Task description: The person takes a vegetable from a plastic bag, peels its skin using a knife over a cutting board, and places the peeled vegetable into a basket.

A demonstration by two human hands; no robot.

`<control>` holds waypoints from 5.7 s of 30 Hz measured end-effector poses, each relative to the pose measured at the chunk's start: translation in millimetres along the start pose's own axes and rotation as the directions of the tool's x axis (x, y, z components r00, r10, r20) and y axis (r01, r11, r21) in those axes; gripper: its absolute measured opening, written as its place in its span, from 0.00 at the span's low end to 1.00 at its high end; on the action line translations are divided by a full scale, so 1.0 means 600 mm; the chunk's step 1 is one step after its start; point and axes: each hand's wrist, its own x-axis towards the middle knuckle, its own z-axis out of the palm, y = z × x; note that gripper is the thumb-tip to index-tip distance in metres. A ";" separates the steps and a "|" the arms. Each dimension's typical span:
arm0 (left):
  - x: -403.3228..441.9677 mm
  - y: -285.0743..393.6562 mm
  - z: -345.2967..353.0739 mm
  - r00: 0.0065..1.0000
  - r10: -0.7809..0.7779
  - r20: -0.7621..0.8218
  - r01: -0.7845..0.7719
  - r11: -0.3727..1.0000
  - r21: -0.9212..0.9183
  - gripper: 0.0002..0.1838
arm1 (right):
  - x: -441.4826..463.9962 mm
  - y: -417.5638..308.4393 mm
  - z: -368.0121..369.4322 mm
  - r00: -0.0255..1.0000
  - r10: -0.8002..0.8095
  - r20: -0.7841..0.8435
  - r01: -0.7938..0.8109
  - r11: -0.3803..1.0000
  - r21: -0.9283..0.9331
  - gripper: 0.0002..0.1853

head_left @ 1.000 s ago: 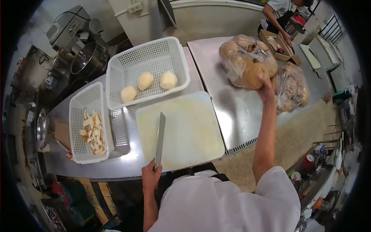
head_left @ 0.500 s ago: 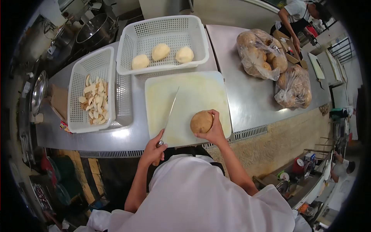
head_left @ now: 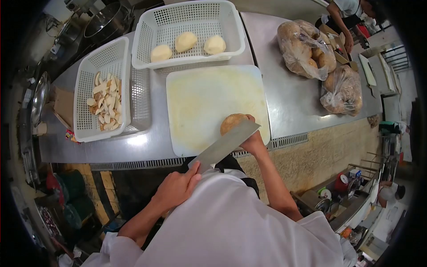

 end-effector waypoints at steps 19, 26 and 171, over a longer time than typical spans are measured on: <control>0.090 0.019 0.007 0.997 0.037 -0.063 -0.045 0.989 -0.138 0.24 | -0.014 -0.037 -0.005 0.996 0.086 0.036 -0.088 0.993 0.083 0.61; 0.191 0.002 0.026 0.966 -0.218 0.136 0.254 0.893 -0.371 0.29 | -0.007 -0.029 -0.012 0.996 0.045 0.073 -0.045 0.999 -0.003 0.63; 0.298 -0.014 0.129 0.988 -0.043 0.151 0.146 0.605 -0.783 0.37 | -0.033 0.048 -0.080 0.923 -0.373 -0.092 0.357 0.921 -0.154 0.41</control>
